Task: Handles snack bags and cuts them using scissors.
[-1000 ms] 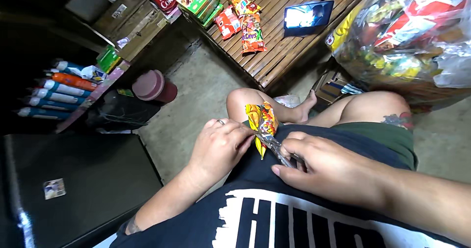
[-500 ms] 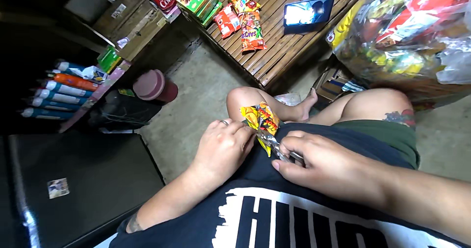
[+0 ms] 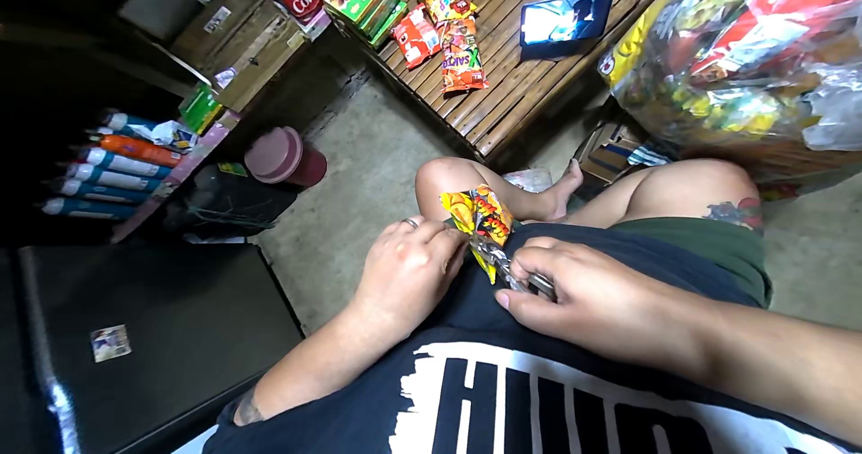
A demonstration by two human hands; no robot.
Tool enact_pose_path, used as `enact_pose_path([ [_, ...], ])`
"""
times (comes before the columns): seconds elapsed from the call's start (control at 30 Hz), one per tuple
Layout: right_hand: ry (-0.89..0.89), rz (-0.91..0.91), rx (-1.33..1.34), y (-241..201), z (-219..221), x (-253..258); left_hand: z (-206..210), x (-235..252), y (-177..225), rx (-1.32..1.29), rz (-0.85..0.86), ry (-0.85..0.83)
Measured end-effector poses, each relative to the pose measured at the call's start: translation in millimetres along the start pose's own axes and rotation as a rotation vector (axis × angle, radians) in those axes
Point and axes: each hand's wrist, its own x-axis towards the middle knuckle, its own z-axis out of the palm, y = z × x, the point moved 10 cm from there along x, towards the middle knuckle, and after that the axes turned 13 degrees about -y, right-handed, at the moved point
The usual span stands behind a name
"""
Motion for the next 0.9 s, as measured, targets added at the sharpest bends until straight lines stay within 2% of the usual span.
enact_pose_path([
  [0.43,-0.009,-0.003,0.012,2.1,0.4,0.4,3.5,3.9,-4.2,-0.047,0.039,0.013],
  [0.9,-0.013,0.011,0.023,3.7,1.7,2.0,5.7,2.7,-9.0,-0.108,0.007,-0.035],
])
